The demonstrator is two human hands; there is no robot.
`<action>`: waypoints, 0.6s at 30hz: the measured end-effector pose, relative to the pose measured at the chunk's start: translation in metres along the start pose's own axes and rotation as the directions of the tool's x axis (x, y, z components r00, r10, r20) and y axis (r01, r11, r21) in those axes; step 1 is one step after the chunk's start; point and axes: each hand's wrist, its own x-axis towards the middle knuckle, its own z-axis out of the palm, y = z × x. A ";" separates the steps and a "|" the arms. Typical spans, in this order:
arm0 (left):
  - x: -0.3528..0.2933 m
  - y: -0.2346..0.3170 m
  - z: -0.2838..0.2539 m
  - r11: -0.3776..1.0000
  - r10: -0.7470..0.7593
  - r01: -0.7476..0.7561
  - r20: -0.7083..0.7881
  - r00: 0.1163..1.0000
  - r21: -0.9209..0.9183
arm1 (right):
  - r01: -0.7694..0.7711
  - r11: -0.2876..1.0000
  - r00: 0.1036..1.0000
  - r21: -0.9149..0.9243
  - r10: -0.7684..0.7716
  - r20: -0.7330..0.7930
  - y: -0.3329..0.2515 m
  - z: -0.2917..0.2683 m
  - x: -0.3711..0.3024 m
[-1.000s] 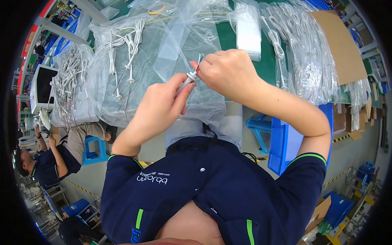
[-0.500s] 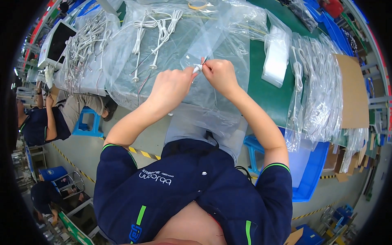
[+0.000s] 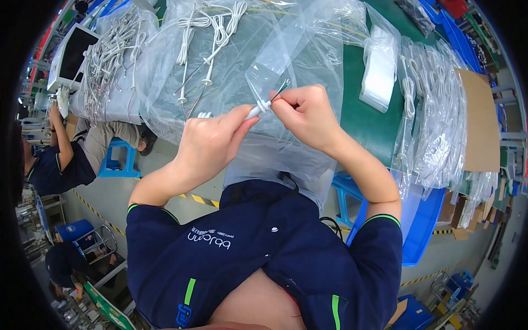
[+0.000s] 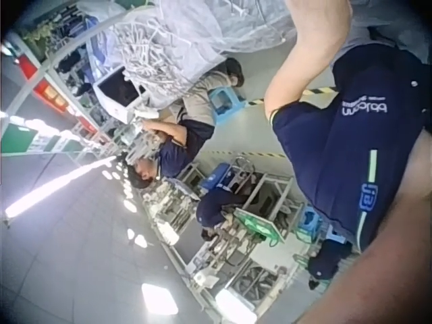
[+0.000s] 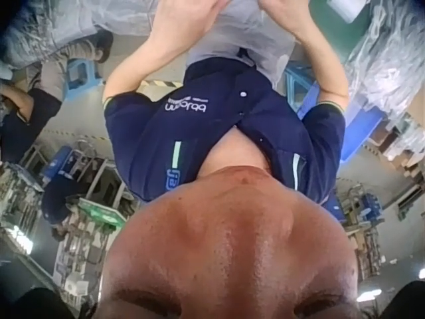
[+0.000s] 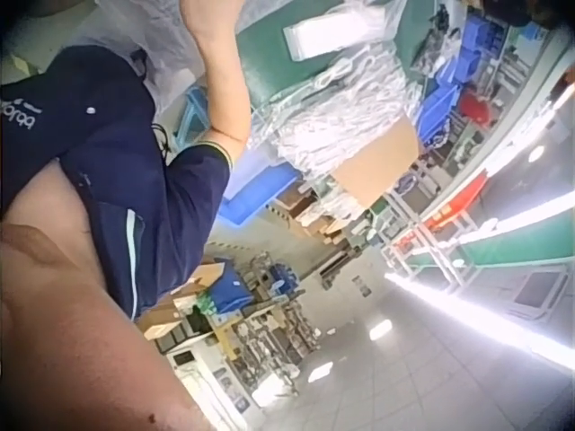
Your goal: The person assembles electronic cable harnesses by hand, attaching plastic plugs and plastic organizers to wire bundles.
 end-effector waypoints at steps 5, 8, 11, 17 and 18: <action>-0.012 -0.008 0.001 0.970 -0.001 0.048 0.191 0.982 -0.239 | -0.467 0.869 0.778 0.165 0.314 0.544 -0.021 -0.023 -0.006; -0.012 -0.005 0.000 0.952 0.012 0.036 0.155 0.988 -0.304 | -0.578 0.788 0.641 0.211 0.279 0.715 -0.016 -0.024 -0.011; -0.002 -0.008 -0.003 0.841 -0.074 0.205 0.269 0.960 -0.501 | -0.582 0.747 0.685 0.322 0.237 0.689 -0.014 -0.022 -0.017; 0.024 -0.016 0.007 0.690 -0.110 0.424 0.493 0.863 -0.587 | 0.126 0.875 0.992 -0.467 -0.095 0.089 -0.015 -0.027 -0.005; 0.025 -0.017 0.011 0.671 -0.102 0.419 0.484 0.869 -0.612 | 0.125 0.874 0.992 -0.470 -0.095 0.086 -0.011 -0.029 -0.003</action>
